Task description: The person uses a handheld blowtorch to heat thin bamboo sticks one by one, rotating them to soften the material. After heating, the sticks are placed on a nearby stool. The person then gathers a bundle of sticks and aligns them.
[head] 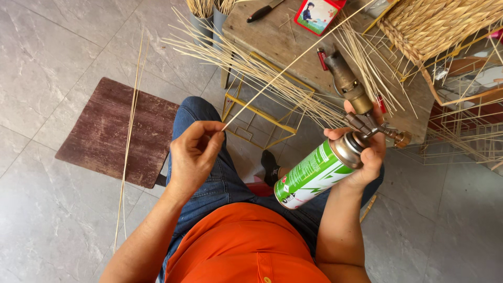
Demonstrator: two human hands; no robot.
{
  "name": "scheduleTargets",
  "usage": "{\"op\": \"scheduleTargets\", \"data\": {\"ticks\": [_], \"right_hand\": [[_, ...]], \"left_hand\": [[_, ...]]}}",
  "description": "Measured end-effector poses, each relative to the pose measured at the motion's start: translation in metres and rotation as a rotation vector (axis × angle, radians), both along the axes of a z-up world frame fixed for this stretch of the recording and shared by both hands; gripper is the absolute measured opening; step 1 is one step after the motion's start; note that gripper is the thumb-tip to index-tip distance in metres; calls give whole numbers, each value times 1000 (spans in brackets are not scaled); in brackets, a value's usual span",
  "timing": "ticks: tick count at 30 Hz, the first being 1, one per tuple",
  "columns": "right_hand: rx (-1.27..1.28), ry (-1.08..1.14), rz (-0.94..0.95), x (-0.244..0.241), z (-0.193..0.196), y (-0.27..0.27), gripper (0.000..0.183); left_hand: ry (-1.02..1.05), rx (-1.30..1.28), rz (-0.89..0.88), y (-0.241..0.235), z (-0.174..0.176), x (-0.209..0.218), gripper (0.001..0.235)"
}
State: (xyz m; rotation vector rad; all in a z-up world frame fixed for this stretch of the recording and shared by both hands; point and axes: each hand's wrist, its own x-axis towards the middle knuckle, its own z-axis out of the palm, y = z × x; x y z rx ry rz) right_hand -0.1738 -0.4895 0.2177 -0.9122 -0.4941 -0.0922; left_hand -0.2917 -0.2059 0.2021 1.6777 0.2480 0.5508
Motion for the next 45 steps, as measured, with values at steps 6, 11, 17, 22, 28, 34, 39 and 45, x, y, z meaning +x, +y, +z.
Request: {"op": "scheduleTargets", "data": {"ticks": [6,11,17,22,28,34,39,45], "right_hand": [[-157,-6,241,-9,-5,25,91],[-188,29,261,-15,-14,43,81],[-235,62,138,-5,-8,40,81],[-240,43,51,4,-4,31,87],[-169,-31,91,-1,-5,21,87],[-140,-10,162,-22,-18,1,75],[-182,6,277,-28,-33,1,72],[-146,-32,218,-21,-28,5,66]], "left_hand": [[-92,-99,-161,-27,2,12,14],[-107,6,-217,-36,6,19,17],[-86,-26,-287,-29,4,12,24],[76,17,-184,-13,-5,4,14],[76,31,-74,-2,-6,10,16],[51,-61,-34,6,-2,20,17],[49,-60,-15,8,2,23,18],[76,-54,-14,8,5,21,18]]}}
